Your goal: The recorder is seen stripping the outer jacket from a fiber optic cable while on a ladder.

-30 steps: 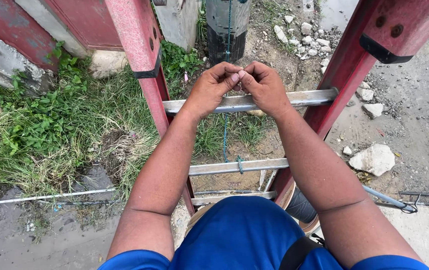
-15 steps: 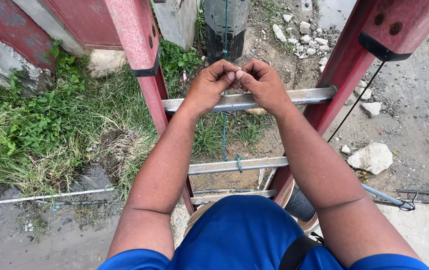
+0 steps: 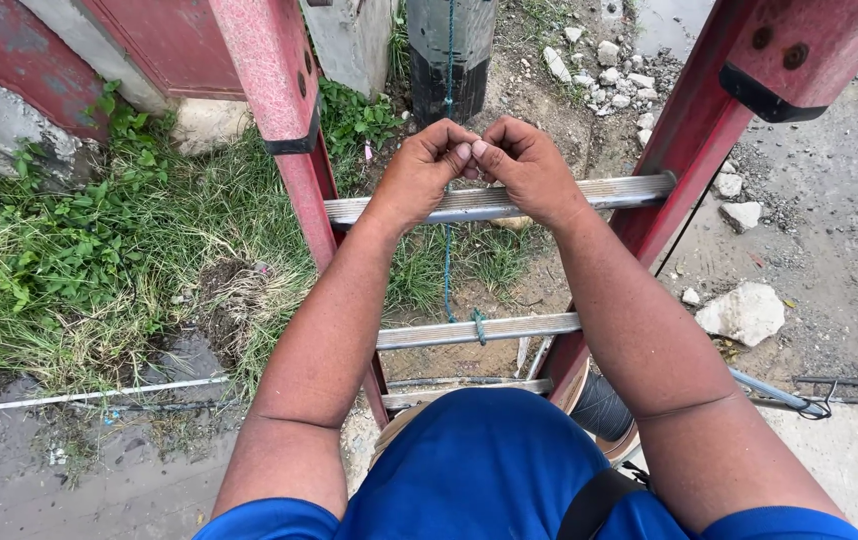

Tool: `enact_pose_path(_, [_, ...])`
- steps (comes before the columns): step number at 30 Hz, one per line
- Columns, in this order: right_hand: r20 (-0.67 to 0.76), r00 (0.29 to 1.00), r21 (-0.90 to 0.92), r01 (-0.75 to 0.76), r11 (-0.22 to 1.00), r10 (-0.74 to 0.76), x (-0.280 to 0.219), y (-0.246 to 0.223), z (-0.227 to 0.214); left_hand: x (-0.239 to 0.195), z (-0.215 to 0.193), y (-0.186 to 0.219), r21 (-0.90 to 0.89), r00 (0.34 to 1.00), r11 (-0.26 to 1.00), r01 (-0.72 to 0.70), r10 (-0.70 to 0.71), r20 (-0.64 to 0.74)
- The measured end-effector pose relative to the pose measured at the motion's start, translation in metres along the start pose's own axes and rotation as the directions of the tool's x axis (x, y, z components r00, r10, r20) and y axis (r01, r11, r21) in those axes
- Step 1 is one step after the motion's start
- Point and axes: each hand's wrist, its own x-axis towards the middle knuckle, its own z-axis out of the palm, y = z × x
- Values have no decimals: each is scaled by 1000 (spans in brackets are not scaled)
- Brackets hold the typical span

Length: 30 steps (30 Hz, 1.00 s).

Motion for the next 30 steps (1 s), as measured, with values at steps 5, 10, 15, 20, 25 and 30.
enact_pose_path(5, [49, 998, -45, 36, 998, -33, 1, 1, -2, 1, 1, 1, 47, 999, 998, 30, -29, -20])
enact_pose_path(10, [51, 999, -48, 16, 999, -14, 2, 2, -1, 0, 1, 3, 82, 1000, 996, 18, -17, -15])
enact_pose_path(15, [33, 999, -66, -19, 998, 21, 2, -1, -2, -1, 1, 7, 25, 999, 999, 40, -40, 1])
enact_pose_path(20, [48, 999, 31, 12, 999, -13, 2, 6, -5, -3, 0, 9, 88, 1000, 996, 15, -17, 21])
enact_pose_path(25, [8, 1000, 56, 2, 998, -2, 2, 4, -5, -1, 0, 6, 20, 998, 1000, -17, 16, 54])
enact_pose_path(30, [-13, 1000, 77, 3, 997, -2, 2, 5, -6, -1, -1, 6, 19, 998, 1000, 9, -10, 63])
